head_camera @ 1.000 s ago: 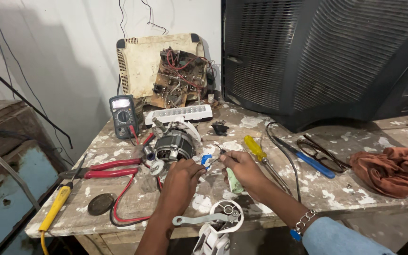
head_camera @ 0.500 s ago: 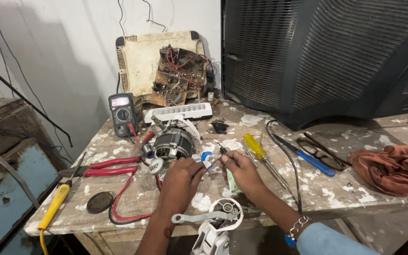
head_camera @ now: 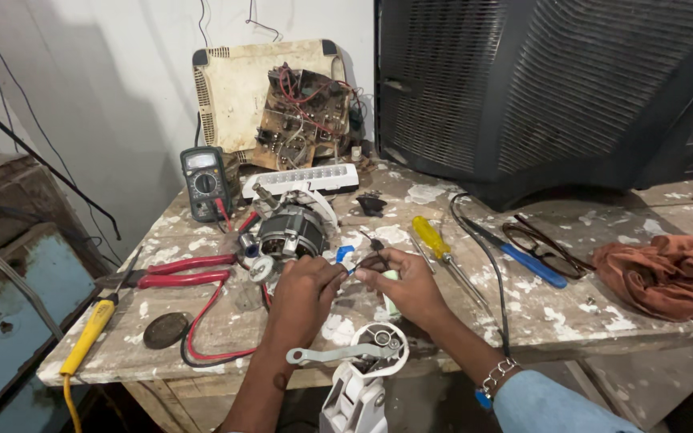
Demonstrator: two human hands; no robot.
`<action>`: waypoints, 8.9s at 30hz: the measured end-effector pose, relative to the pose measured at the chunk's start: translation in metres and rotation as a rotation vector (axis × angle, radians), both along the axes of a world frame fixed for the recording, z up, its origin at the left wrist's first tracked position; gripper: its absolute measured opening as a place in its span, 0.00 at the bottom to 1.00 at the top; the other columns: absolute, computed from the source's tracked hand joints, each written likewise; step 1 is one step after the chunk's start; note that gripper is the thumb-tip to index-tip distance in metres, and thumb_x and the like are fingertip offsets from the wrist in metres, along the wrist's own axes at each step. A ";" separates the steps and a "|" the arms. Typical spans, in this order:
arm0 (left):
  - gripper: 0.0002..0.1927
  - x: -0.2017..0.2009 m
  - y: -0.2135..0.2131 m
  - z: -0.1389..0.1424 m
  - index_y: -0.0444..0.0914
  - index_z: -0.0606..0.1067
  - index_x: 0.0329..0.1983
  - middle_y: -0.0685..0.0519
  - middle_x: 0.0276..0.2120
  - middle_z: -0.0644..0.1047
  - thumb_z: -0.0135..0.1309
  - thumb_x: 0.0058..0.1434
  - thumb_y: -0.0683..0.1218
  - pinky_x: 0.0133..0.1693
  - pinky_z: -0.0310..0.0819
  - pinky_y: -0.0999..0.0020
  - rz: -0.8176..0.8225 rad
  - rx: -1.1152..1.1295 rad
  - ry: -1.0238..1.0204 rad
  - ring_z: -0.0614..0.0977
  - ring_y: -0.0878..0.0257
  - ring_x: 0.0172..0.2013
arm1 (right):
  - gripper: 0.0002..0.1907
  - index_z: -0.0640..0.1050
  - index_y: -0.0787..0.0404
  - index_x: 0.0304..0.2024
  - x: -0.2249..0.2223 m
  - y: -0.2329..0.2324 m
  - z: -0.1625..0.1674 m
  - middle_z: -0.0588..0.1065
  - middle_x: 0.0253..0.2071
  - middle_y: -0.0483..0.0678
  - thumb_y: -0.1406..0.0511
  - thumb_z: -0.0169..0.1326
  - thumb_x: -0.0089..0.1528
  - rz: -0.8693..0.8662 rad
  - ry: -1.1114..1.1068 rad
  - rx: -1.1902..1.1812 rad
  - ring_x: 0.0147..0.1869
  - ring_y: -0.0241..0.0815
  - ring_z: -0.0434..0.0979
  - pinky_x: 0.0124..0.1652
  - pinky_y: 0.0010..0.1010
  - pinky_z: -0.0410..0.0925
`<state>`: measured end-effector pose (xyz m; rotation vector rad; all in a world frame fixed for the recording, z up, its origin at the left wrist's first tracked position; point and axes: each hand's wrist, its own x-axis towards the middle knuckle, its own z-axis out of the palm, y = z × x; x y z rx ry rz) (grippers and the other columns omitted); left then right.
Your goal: The person works on a small electric motor at a cluttered workbench, using a yellow-handled screwdriver to loosen and adjust parts of the motor housing. They then handle wires and a capacitor, connecting and positioning the wiring on the motor while a multimeter sits nearby.
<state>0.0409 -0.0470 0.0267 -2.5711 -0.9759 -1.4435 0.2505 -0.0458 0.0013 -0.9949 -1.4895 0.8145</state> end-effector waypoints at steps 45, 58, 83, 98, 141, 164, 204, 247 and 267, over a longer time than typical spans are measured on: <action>0.13 -0.005 -0.001 -0.002 0.32 0.83 0.38 0.45 0.32 0.84 0.66 0.49 0.40 0.41 0.77 0.59 -0.058 -0.041 -0.170 0.83 0.52 0.35 | 0.10 0.85 0.64 0.39 -0.010 -0.007 0.015 0.77 0.23 0.39 0.63 0.63 0.61 0.050 -0.154 -0.042 0.24 0.26 0.72 0.24 0.21 0.65; 0.10 -0.004 0.001 -0.003 0.32 0.84 0.38 0.45 0.34 0.84 0.65 0.52 0.39 0.39 0.77 0.61 -0.081 -0.067 -0.217 0.84 0.53 0.34 | 0.11 0.84 0.64 0.42 -0.009 -0.005 0.011 0.78 0.25 0.40 0.63 0.62 0.62 0.076 -0.131 -0.021 0.25 0.26 0.73 0.25 0.21 0.66; 0.13 -0.005 -0.010 0.003 0.35 0.84 0.40 0.48 0.34 0.83 0.67 0.50 0.41 0.39 0.77 0.60 -0.038 -0.027 -0.173 0.81 0.53 0.35 | 0.11 0.83 0.65 0.43 -0.005 -0.004 0.010 0.78 0.26 0.42 0.64 0.61 0.63 0.096 -0.097 -0.013 0.27 0.27 0.74 0.26 0.21 0.67; 0.13 -0.006 -0.009 0.006 0.35 0.84 0.38 0.49 0.31 0.81 0.67 0.47 0.41 0.39 0.75 0.59 -0.061 -0.096 -0.115 0.79 0.52 0.34 | 0.09 0.83 0.65 0.46 -0.009 -0.008 0.012 0.78 0.27 0.43 0.69 0.59 0.63 0.100 -0.051 0.007 0.27 0.27 0.74 0.24 0.20 0.67; 0.12 -0.003 -0.008 0.005 0.35 0.84 0.38 0.49 0.35 0.80 0.68 0.50 0.41 0.42 0.75 0.61 -0.040 -0.120 -0.153 0.80 0.53 0.39 | 0.07 0.79 0.64 0.45 -0.012 -0.007 0.011 0.77 0.31 0.40 0.68 0.58 0.65 0.055 -0.216 0.194 0.31 0.25 0.72 0.29 0.21 0.66; 0.05 0.003 -0.009 0.005 0.33 0.83 0.30 0.46 0.30 0.78 0.66 0.50 0.39 0.38 0.74 0.56 0.066 -0.115 -0.132 0.79 0.50 0.37 | 0.06 0.80 0.70 0.39 -0.002 -0.002 0.010 0.76 0.26 0.44 0.71 0.58 0.61 0.155 -0.027 -0.051 0.23 0.30 0.72 0.25 0.25 0.67; 0.08 -0.001 -0.016 0.009 0.34 0.83 0.40 0.46 0.36 0.83 0.63 0.58 0.40 0.38 0.79 0.63 -0.088 -0.050 -0.213 0.86 0.52 0.34 | 0.10 0.81 0.67 0.42 0.000 -0.001 0.011 0.76 0.28 0.43 0.65 0.61 0.63 0.066 0.064 -0.063 0.27 0.30 0.73 0.26 0.24 0.69; 0.15 -0.001 -0.020 0.012 0.37 0.84 0.39 0.51 0.34 0.84 0.68 0.48 0.45 0.37 0.79 0.66 -0.027 -0.268 -0.211 0.86 0.59 0.33 | 0.12 0.81 0.68 0.45 -0.002 -0.008 0.017 0.79 0.30 0.47 0.65 0.59 0.65 0.184 0.019 0.013 0.30 0.31 0.77 0.27 0.24 0.69; 0.07 -0.003 -0.011 0.007 0.36 0.84 0.37 0.49 0.33 0.84 0.64 0.55 0.37 0.36 0.78 0.66 -0.072 -0.257 -0.283 0.87 0.58 0.33 | 0.17 0.76 0.68 0.52 -0.004 -0.008 0.020 0.76 0.33 0.46 0.67 0.60 0.63 0.247 -0.004 -0.043 0.26 0.30 0.71 0.25 0.23 0.67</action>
